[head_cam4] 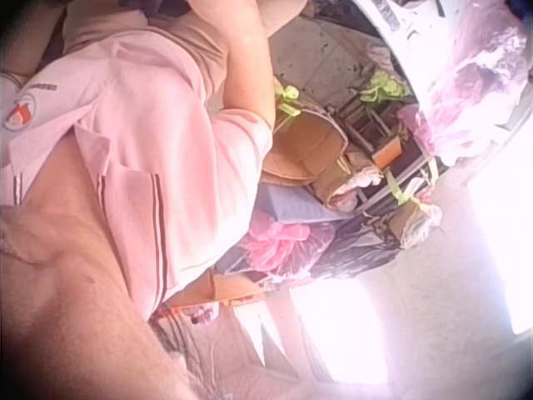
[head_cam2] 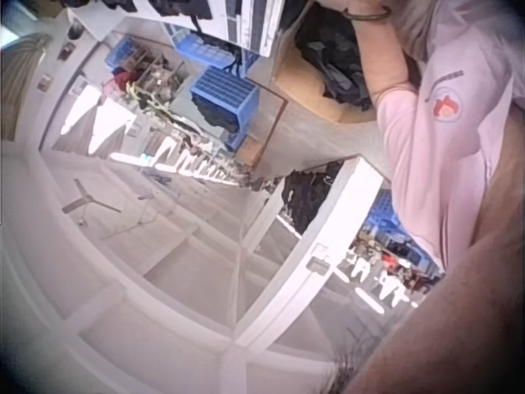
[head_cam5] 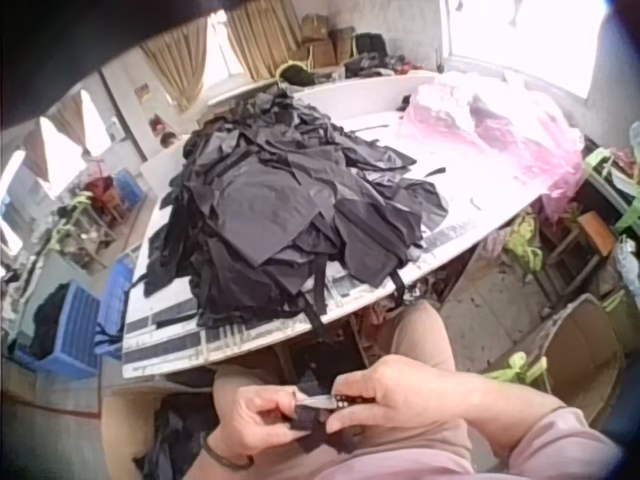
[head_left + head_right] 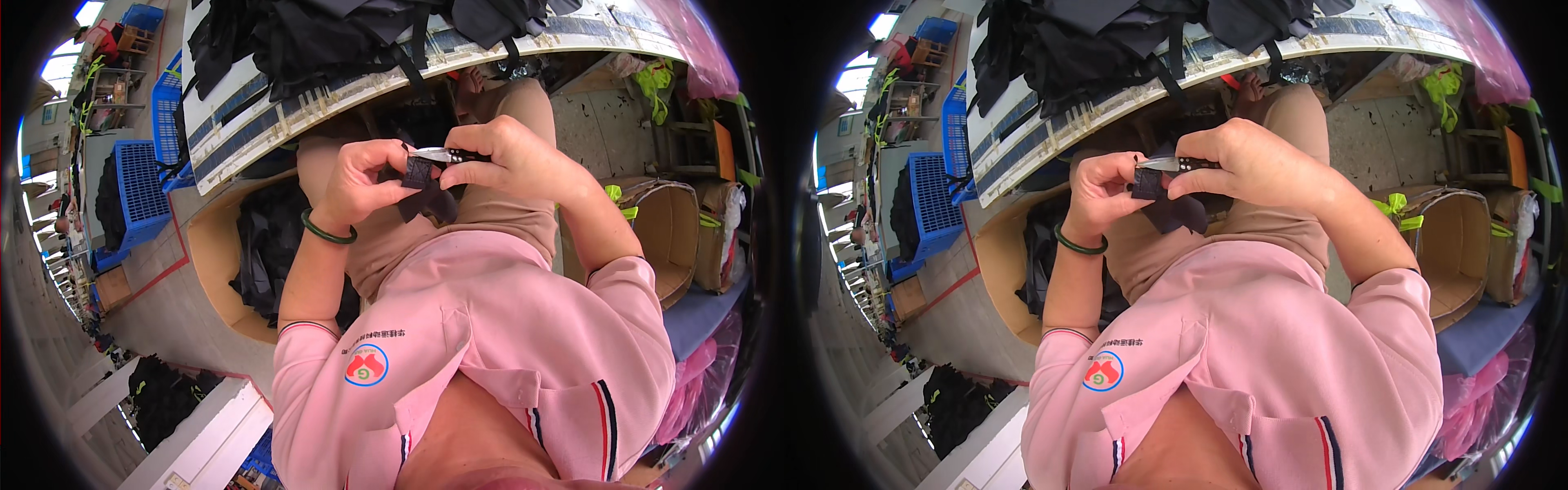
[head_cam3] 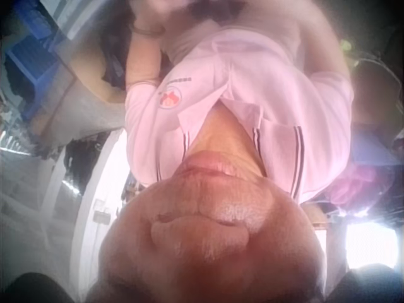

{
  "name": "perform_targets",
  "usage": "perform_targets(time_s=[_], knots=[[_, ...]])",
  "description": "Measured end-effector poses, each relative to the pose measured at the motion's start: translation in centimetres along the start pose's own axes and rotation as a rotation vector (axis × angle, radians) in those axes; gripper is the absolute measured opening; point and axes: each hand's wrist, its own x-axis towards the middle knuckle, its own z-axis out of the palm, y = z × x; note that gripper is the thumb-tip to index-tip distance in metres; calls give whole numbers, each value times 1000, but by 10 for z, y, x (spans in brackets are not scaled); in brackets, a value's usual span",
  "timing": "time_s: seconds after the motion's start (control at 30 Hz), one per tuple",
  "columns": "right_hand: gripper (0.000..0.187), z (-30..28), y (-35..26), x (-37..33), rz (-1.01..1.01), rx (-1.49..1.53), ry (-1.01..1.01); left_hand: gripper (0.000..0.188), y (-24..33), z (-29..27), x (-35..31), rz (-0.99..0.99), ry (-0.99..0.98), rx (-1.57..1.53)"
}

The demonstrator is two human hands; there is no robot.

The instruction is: The person repeatedly picks up small black fabric pieces from a table and trims edges or loose threads using small scissors. They handle the pieces one at a time, rotate them in hand, and place the trimmed pieces back on the table. The work is continuous and repetitive throughout the clip.

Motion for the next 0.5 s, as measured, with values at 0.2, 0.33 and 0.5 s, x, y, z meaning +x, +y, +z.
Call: perform_targets(time_s=[0.2,0.33,0.5], knots=[[40,-5,-2,-2,-36,-4,-71,9,3,-14,4,-115,-142,-154],[42,-5,0,-4,-50,-28,-123,11,5,-22,7,-254,-225,-257],[42,-3,3,-4,-70,-54,-147,13,3,-26,8,-378,-317,-333]])
